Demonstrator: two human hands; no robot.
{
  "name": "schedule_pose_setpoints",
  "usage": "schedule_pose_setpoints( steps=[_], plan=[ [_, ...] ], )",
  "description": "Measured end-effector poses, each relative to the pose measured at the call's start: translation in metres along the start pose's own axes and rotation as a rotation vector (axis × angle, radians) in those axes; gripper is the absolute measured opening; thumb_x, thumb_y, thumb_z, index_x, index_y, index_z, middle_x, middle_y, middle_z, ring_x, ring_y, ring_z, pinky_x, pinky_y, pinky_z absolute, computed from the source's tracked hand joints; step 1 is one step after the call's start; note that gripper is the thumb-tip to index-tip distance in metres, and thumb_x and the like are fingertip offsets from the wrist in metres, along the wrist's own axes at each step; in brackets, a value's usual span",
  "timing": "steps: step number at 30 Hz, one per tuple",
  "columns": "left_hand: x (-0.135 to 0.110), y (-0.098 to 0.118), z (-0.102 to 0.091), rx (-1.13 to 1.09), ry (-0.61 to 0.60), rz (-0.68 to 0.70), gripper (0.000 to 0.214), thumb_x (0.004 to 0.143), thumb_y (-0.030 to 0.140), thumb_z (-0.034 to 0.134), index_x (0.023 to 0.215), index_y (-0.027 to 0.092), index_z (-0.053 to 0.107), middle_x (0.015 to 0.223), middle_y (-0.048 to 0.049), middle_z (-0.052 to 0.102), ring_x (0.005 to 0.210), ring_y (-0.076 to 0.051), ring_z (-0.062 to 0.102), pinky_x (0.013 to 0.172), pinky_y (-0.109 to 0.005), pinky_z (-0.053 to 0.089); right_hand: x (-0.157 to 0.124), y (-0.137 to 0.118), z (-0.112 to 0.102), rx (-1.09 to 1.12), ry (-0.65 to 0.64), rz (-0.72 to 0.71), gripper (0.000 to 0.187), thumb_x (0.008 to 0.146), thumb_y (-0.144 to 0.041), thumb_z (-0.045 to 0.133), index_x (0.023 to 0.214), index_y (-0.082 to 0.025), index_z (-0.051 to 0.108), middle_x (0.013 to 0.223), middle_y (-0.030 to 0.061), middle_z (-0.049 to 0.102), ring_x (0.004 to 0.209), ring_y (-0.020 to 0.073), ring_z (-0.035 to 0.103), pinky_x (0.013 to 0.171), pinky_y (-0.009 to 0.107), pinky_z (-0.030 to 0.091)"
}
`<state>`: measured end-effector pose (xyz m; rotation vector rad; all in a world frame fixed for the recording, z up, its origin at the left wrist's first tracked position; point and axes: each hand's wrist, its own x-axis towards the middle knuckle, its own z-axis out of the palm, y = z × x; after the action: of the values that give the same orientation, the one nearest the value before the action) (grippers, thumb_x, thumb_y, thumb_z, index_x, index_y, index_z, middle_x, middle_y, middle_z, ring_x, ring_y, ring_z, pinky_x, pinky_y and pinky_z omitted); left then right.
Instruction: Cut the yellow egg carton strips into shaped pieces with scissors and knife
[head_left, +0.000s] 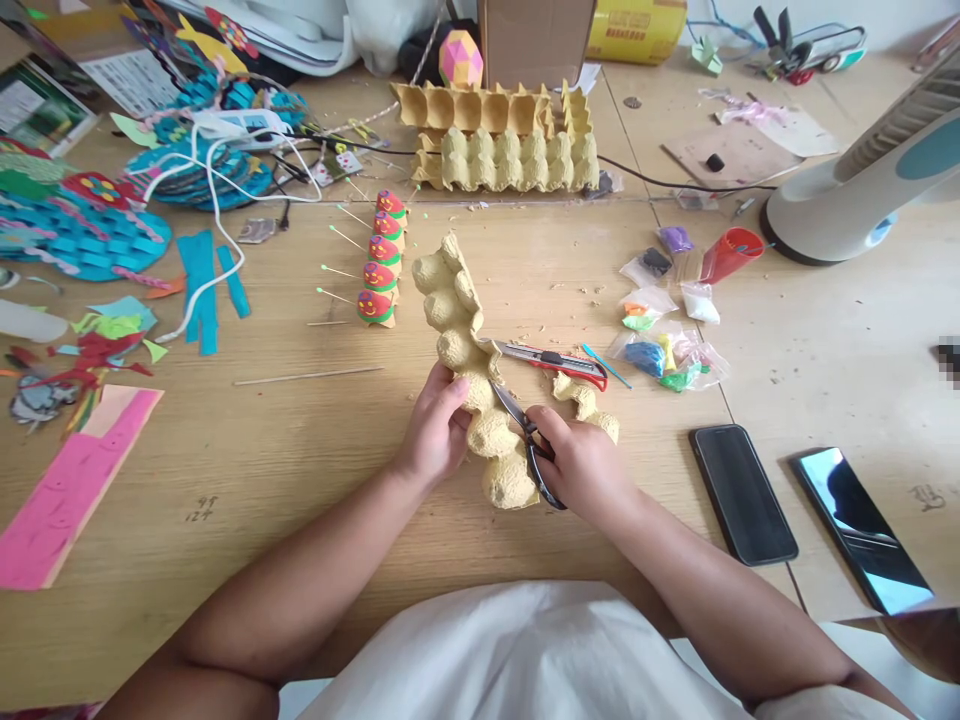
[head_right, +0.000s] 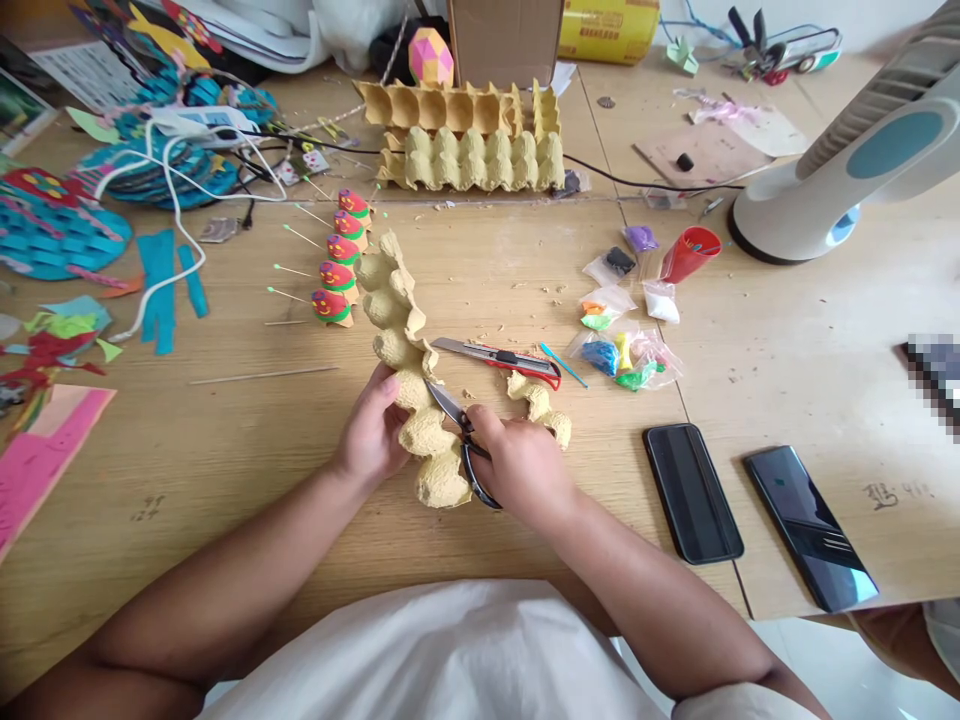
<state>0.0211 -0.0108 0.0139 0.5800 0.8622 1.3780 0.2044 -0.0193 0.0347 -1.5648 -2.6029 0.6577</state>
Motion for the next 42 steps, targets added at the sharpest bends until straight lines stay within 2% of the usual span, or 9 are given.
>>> schedule_pose_setpoints(
  steps=[8,12,17,22,28,32,34,36,42],
  plan=[
    [0.002,-0.001,-0.003,-0.052,-0.033,0.003,0.038,0.083,0.037,0.07,0.119,0.03,0.061,0.113,-0.0015,0.072,0.109,-0.024,0.066,0.088,-0.037,0.055,0.001,0.003,0.001,0.086,0.004,0.046,0.03,0.089,-0.028,0.052,0.118,-0.021,0.058,0.074,0.0038,0.069,0.064,0.0196,0.06,0.058,0.027,0.03],
    [0.004,0.001,-0.005,-0.038,-0.033,-0.004,0.034,0.084,0.036,0.069,0.116,0.027,0.062,0.109,-0.0018,0.072,0.099,-0.021,0.068,0.082,-0.034,0.055,0.004,0.01,0.003,0.429,-0.012,0.031,0.022,0.09,-0.035,0.057,0.107,-0.022,0.056,0.067,-0.003,0.058,0.059,0.014,0.05,0.058,0.024,0.032],
    [0.005,0.005,-0.006,-0.024,-0.038,-0.049,0.027,0.082,0.04,0.071,0.105,0.026,0.064,0.092,-0.0002,0.071,0.08,-0.016,0.065,0.067,-0.027,0.051,0.008,0.017,0.002,0.968,-0.189,0.001,0.029,0.086,-0.045,0.068,0.095,-0.023,0.052,0.059,-0.0098,0.04,0.053,0.009,0.033,0.049,0.021,0.026],
    [0.004,0.006,-0.008,-0.045,-0.062,-0.084,0.031,0.081,0.042,0.073,0.107,0.025,0.065,0.086,0.0008,0.068,0.067,-0.012,0.059,0.059,-0.024,0.049,0.008,0.019,-0.005,1.122,-0.258,0.019,0.035,0.082,-0.048,0.073,0.092,-0.022,0.053,0.064,-0.0091,0.041,0.055,0.008,0.031,0.049,0.021,0.024],
    [0.005,0.005,-0.008,-0.034,-0.053,-0.098,0.034,0.081,0.045,0.073,0.106,0.024,0.064,0.087,0.0011,0.068,0.068,-0.012,0.06,0.059,-0.024,0.051,0.007,0.02,-0.008,1.028,-0.256,0.005,0.031,0.087,-0.049,0.066,0.095,-0.023,0.052,0.066,-0.008,0.043,0.055,0.0089,0.035,0.051,0.022,0.027],
    [0.007,0.0,-0.009,0.022,-0.027,-0.013,0.034,0.084,0.039,0.071,0.112,0.026,0.061,0.104,-0.0007,0.071,0.085,-0.016,0.068,0.072,-0.028,0.056,0.005,0.016,-0.007,0.585,-0.081,0.012,0.021,0.088,-0.036,0.061,0.104,-0.024,0.055,0.069,-0.0047,0.054,0.06,0.0121,0.046,0.057,0.023,0.032],
    [0.008,-0.003,-0.009,0.042,-0.03,0.012,0.036,0.085,0.038,0.07,0.116,0.025,0.059,0.111,-0.0021,0.07,0.092,-0.017,0.069,0.078,-0.03,0.057,0.004,0.014,-0.007,0.361,-0.006,0.02,0.022,0.087,-0.032,0.059,0.108,-0.024,0.057,0.07,-0.003,0.058,0.062,0.0142,0.051,0.06,0.025,0.032],
    [0.007,-0.006,-0.01,0.047,-0.039,0.015,0.036,0.086,0.038,0.069,0.118,0.024,0.058,0.113,-0.0031,0.07,0.096,-0.018,0.069,0.082,-0.031,0.058,0.002,0.011,-0.007,0.243,0.032,0.034,0.026,0.085,-0.031,0.059,0.11,-0.025,0.057,0.072,-0.0015,0.062,0.064,0.0165,0.056,0.061,0.026,0.033],
    [0.006,-0.009,-0.012,0.085,-0.053,0.099,0.039,0.087,0.04,0.069,0.12,0.024,0.055,0.117,-0.0048,0.067,0.104,-0.02,0.068,0.087,-0.034,0.058,0.001,0.01,-0.009,0.278,-0.017,0.04,0.028,0.086,-0.029,0.056,0.113,-0.024,0.056,0.069,-0.0021,0.062,0.061,0.0162,0.057,0.059,0.024,0.033]
  ],
)
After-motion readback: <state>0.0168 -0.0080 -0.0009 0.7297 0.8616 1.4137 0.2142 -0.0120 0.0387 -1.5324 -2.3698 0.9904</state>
